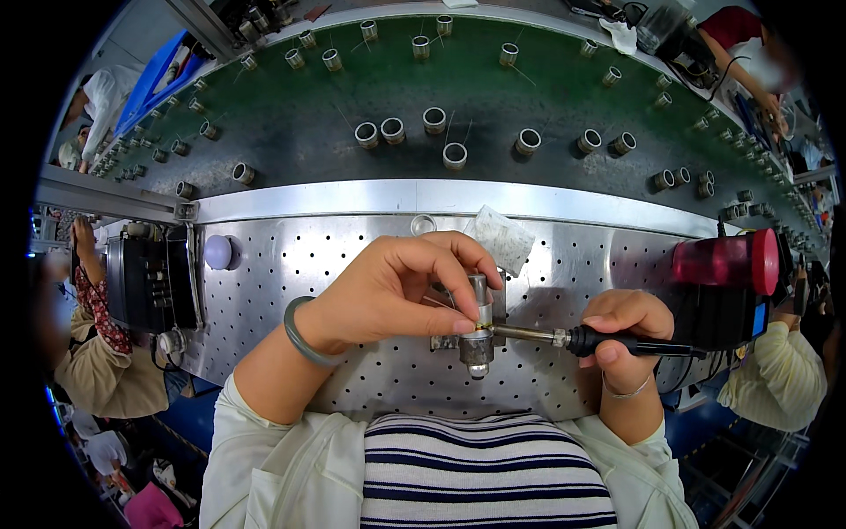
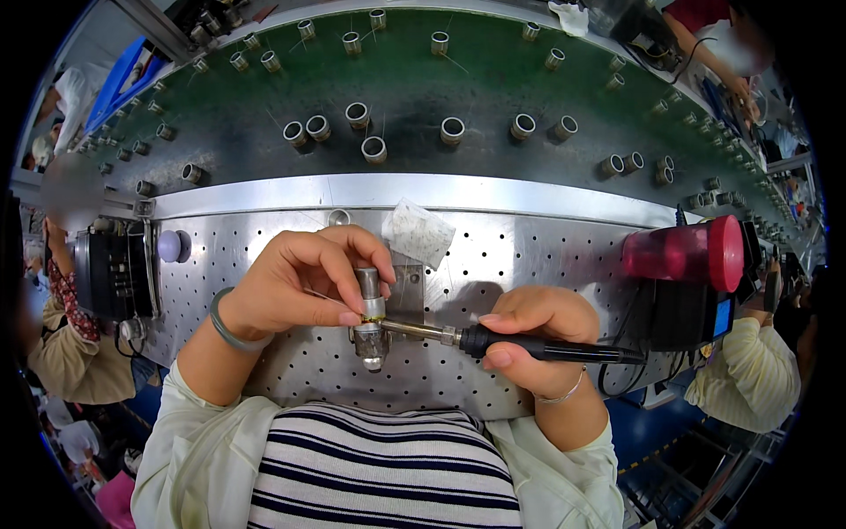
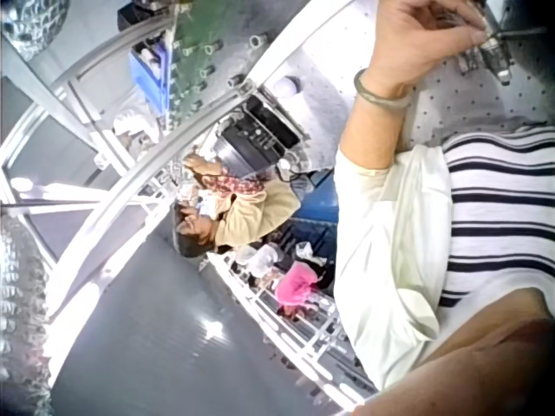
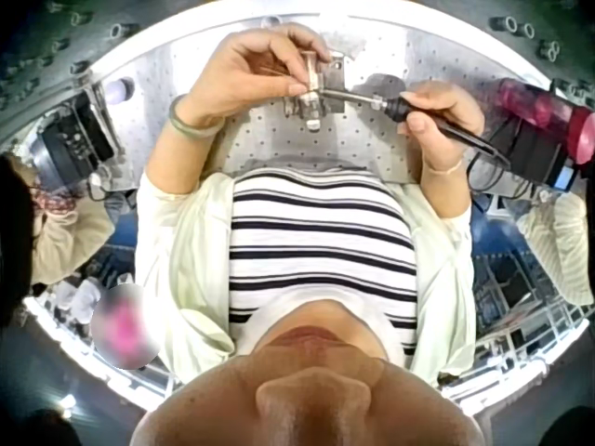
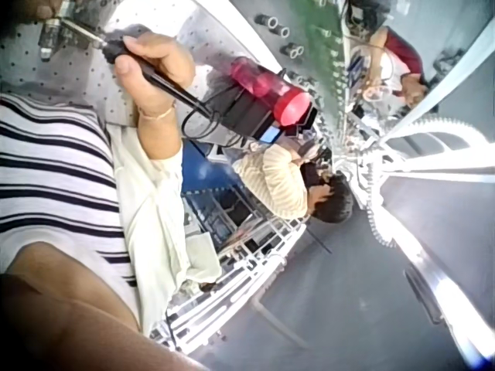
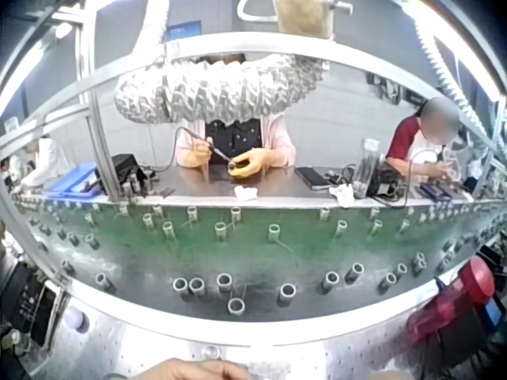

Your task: The person uses a soldering iron to apply solder to small cylindrical metal components on a perforated metal workbench. They repeatedly pick up a component, heat it with the iron, and place it back on the table.

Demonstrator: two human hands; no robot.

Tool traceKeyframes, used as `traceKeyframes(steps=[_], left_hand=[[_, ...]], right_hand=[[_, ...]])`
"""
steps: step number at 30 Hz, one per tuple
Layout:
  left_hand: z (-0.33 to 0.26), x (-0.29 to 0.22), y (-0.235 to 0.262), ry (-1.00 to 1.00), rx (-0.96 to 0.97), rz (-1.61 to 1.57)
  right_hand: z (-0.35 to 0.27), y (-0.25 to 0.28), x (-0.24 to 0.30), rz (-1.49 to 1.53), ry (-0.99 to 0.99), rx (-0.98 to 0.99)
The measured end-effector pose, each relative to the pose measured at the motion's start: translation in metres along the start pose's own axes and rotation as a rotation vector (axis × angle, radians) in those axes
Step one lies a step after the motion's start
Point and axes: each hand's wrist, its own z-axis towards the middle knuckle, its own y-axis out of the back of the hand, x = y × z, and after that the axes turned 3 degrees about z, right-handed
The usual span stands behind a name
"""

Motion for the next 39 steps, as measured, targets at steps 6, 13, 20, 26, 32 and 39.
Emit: traceKeyframes(steps=[6,13,20,26,32,39], left_hand=[[0.001,0.001,0.0,-0.019,0.016,-0.021],[0.001,0.001,0.0,-0.035,0.022,-0.008],[0.002,0.001,0.0,-0.039,0.022,-0.006],[0.003,0.001,0.001,-0.02,0.039,0.003],[0.006,-0.002,0.0,0.106,0.036,-0.091],[0.009,-0.008,-0.005,0.147,0.02,-0.098]], right_hand=[[0.002,0.001,0.0,0.018,0.027,0.012],[0.002,0.004,-0.001,-0.031,0.036,0.013],[0.002,0.005,-0.001,-0.036,0.031,0.006],[0.002,0.007,0.0,-0.058,0.025,0.014],[0.002,0.009,0.003,-0.122,0.041,0.026],[0.001,0.014,0.002,-0.171,0.066,0.047]])
